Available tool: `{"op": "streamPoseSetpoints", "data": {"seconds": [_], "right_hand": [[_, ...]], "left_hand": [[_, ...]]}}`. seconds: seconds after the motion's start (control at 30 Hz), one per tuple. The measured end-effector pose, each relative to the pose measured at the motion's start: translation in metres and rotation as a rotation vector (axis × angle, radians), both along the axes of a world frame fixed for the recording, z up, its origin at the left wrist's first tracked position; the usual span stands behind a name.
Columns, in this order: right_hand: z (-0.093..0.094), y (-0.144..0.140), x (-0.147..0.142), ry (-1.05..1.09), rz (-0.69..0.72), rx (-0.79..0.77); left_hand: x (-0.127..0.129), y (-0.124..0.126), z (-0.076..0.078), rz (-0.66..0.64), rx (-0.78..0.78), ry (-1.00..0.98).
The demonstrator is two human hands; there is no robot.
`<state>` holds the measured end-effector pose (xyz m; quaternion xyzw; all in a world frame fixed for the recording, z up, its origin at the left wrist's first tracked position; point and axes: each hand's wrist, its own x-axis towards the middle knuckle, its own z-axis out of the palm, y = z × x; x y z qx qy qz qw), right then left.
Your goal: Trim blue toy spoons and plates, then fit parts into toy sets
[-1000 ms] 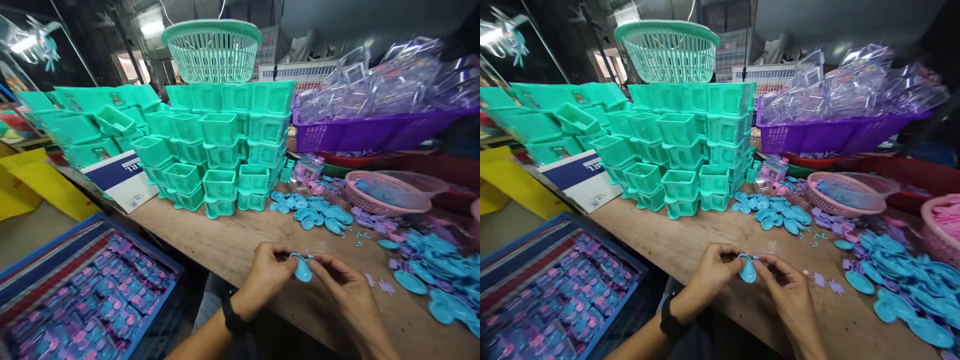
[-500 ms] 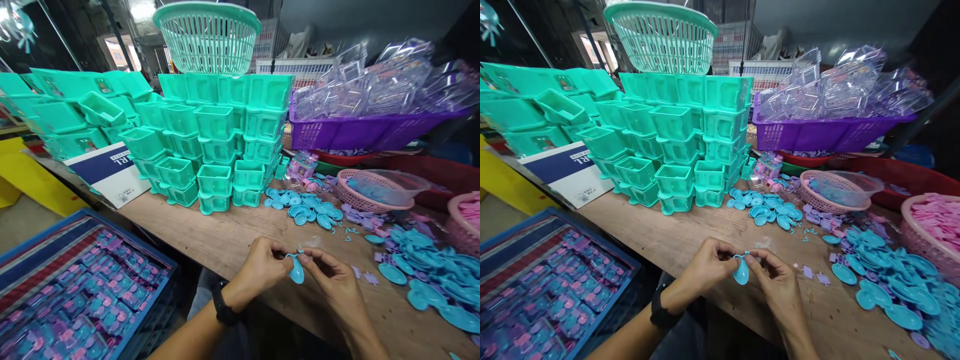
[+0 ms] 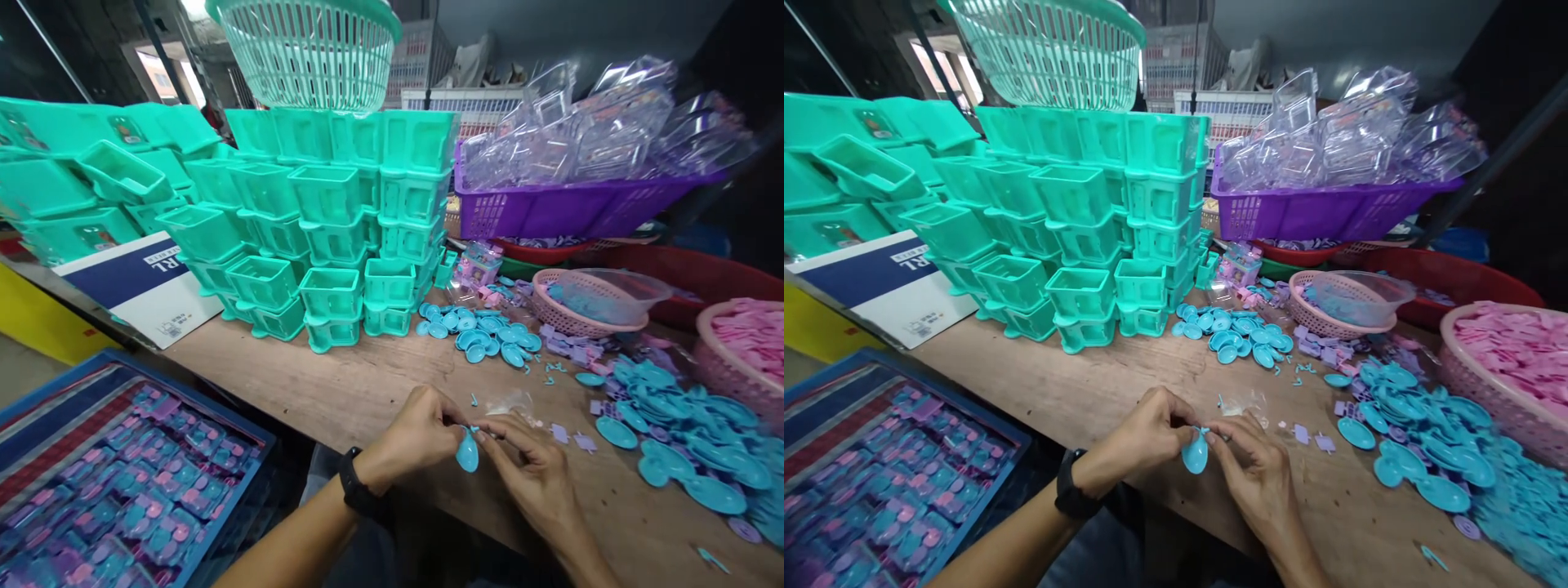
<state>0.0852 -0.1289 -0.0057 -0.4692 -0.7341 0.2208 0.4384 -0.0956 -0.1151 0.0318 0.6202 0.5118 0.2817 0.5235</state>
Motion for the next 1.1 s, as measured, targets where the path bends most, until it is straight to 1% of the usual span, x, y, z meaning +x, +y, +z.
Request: {"op": "streamPoseSetpoints", "data": {"seconds": [0.07,0.1,0.13,0.17,0.23,0.3,0.33,0.37,0.4,0.43,0.47,0.53,0.6,0.63,0.67,0.7,0.77,0.83,0.87,0.93,1.0,1.1], "right_hand": [[0.000,0.002,0.014,-0.042,-0.012,-0.015],[0.001,0.005,0.026,-0.050,-0.051,-0.022],[0.003,0.009,0.040,-0.048,-0.124,-0.026],[0.006,0.014,0.057,-0.044,-0.233,-0.027],[0.015,0.025,0.098,-0.051,-0.537,-0.015],[0.023,0.034,0.140,-0.128,-0.834,-0.013],[0.027,0.037,0.157,-0.181,-0.935,-0.010],[0.028,0.039,0.171,-0.239,-1.002,-0.013],[0.029,0.040,0.180,-0.289,-1.039,-0.013],[0.027,0.040,0.183,-0.326,-1.038,-0.017],[0.024,0.039,0.180,-0.336,-1.006,-0.023],[0.011,0.037,0.155,-0.282,-0.872,-0.029],[-0.006,0.035,0.115,-0.194,-0.654,-0.044],[-0.014,0.034,0.091,-0.192,-0.521,-0.071],[-0.021,0.034,0.069,-0.203,-0.433,-0.088],[-0.026,0.033,0.047,-0.241,-0.383,-0.101],[-0.031,0.032,0.013,-0.369,-0.336,-0.119],[-0.031,0.030,-0.008,-0.484,-0.331,-0.123],[-0.029,0.029,-0.014,-0.517,-0.329,-0.124],[-0.026,0.029,-0.020,-0.533,-0.320,-0.141],[-0.024,0.031,-0.021,-0.521,-0.308,-0.180],[-0.022,0.035,-0.024,-0.523,-0.317,-0.224]], "left_hand": [[0.008,0.007,-0.007,-0.060,-0.030,-0.052],[0.013,0.014,-0.011,-0.095,-0.013,-0.066],[0.017,0.022,-0.013,-0.121,0.035,-0.056],[0.022,0.033,-0.015,-0.117,0.110,0.001],[0.029,0.057,-0.016,-0.012,0.269,0.210],[0.036,0.081,-0.018,0.129,0.344,0.411],[0.039,0.092,-0.020,0.172,0.348,0.471],[0.042,0.100,-0.022,0.197,0.339,0.505],[0.045,0.108,-0.025,0.205,0.325,0.523],[0.048,0.113,-0.028,0.210,0.316,0.545],[0.050,0.116,-0.031,0.217,0.308,0.564],[0.051,0.119,-0.035,0.233,0.296,0.590],[0.048,0.116,-0.035,0.247,0.291,0.603],[0.045,0.112,-0.033,0.254,0.294,0.604],[0.041,0.108,-0.031,0.260,0.302,0.604],[0.035,0.102,-0.029,0.266,0.313,0.603],[0.022,0.088,-0.026,0.272,0.343,0.598],[0.006,0.072,-0.027,0.296,0.381,0.534],[-0.001,0.065,-0.029,0.325,0.401,0.464],[-0.015,0.050,-0.035,0.406,0.424,0.285],[-0.025,0.038,-0.042,0.480,0.410,0.136],[-0.033,0.024,-0.048,0.568,0.383,0.018]]}}
